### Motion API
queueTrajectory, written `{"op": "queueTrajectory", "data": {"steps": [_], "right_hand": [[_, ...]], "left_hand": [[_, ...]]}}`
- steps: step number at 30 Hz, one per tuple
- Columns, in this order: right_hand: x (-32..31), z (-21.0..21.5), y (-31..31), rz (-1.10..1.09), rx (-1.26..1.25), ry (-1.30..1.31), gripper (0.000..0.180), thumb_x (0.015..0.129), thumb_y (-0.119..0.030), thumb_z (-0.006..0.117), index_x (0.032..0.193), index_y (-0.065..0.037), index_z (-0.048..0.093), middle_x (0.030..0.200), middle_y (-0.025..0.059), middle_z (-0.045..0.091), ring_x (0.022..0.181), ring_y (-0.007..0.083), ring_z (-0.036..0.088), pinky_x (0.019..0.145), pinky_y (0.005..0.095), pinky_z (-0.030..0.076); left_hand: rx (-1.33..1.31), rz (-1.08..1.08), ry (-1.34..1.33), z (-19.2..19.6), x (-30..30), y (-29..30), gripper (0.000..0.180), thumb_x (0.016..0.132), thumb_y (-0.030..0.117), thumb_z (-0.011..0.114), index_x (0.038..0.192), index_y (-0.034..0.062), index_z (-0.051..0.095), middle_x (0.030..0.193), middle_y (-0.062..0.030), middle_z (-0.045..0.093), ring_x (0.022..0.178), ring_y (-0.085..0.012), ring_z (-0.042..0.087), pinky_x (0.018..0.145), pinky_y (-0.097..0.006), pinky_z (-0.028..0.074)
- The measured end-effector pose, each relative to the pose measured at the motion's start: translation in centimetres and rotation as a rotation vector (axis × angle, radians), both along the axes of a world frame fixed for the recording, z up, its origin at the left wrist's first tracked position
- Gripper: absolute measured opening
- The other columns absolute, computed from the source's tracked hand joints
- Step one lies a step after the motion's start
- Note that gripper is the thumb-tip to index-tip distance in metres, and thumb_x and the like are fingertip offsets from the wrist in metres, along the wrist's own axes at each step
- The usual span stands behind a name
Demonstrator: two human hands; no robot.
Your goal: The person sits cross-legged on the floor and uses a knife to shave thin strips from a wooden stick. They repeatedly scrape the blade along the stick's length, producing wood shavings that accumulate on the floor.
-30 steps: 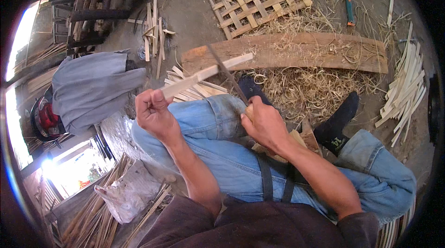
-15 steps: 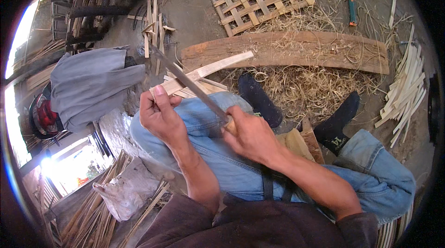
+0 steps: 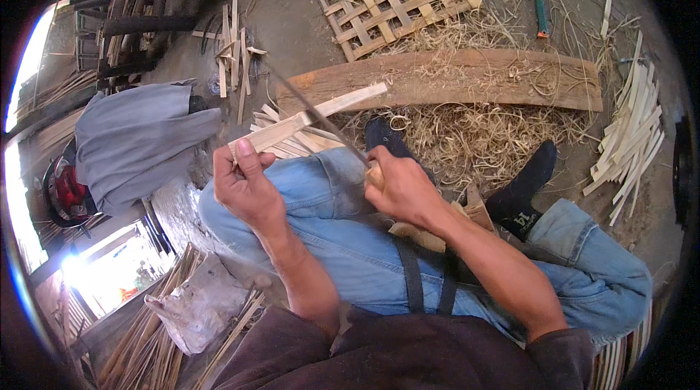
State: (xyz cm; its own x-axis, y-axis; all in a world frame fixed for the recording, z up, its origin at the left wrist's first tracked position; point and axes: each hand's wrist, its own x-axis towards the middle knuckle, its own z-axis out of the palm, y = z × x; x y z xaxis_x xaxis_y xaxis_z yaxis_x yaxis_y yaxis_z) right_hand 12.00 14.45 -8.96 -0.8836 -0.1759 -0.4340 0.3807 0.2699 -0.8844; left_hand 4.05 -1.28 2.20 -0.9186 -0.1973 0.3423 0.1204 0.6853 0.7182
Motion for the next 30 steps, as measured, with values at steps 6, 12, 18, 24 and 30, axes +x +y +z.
{"op": "queueTrajectory", "data": {"steps": [6,12,18,24,30], "right_hand": [[0.4,-2.5,1.0,-0.053,0.023,-0.048,0.042,0.076,-0.017,0.060,0.110,0.007,0.053,0.087,0.0327,0.064,0.086,0.0477,0.064,0.079,0.0520,0.051],[0.2,-6.6,1.9,-0.158,0.101,-0.107,0.046,0.076,-0.021,0.065,0.111,0.007,0.055,0.085,0.0292,0.065,0.083,0.0452,0.065,0.077,0.0476,0.052],[0.6,-6.4,1.3,-0.137,0.069,-0.017,0.042,0.076,-0.022,0.065,0.108,0.005,0.058,0.087,0.0302,0.065,0.083,0.0461,0.065,0.077,0.0471,0.052],[0.0,-6.3,2.7,-0.150,0.061,-0.037,0.036,0.077,-0.020,0.062,0.099,0.007,0.057,0.088,0.0319,0.064,0.086,0.0471,0.063,0.079,0.0504,0.051],[1.5,-9.2,3.0,-0.145,0.202,-0.061,0.035,0.077,-0.020,0.062,0.101,0.004,0.057,0.090,0.0306,0.064,0.090,0.0469,0.063,0.080,0.0518,0.050]], "left_hand": [[0.009,-0.015,-0.015,0.1,0.2,-0.2,0.029,0.099,0.024,0.057,0.085,-0.0012,0.058,0.075,-0.0057,0.062,0.061,-0.0098,0.061,0.059,-0.023,0.052],[0.005,-0.030,-0.080,0.4,-0.5,-1.3,0.030,0.098,0.028,0.058,0.088,-0.0002,0.059,0.080,-0.0053,0.062,0.068,-0.0106,0.063,0.062,-0.025,0.054],[-0.065,-0.038,-0.151,0.8,-0.3,-3.2,0.031,0.098,0.030,0.058,0.093,-0.0002,0.061,0.081,-0.0044,0.062,0.071,-0.0105,0.063,0.068,-0.026,0.054],[-0.042,-0.105,-0.191,0.9,-0.6,-5.1,0.034,0.097,0.034,0.059,0.095,0.0000,0.061,0.081,-0.0036,0.062,0.073,-0.0105,0.063,0.069,-0.025,0.052],[-0.054,-0.116,-0.210,0.9,-0.9,-5.4,0.034,0.096,0.035,0.060,0.095,0.0006,0.061,0.082,-0.0036,0.062,0.073,-0.0100,0.062,0.069,-0.025,0.051]]}}
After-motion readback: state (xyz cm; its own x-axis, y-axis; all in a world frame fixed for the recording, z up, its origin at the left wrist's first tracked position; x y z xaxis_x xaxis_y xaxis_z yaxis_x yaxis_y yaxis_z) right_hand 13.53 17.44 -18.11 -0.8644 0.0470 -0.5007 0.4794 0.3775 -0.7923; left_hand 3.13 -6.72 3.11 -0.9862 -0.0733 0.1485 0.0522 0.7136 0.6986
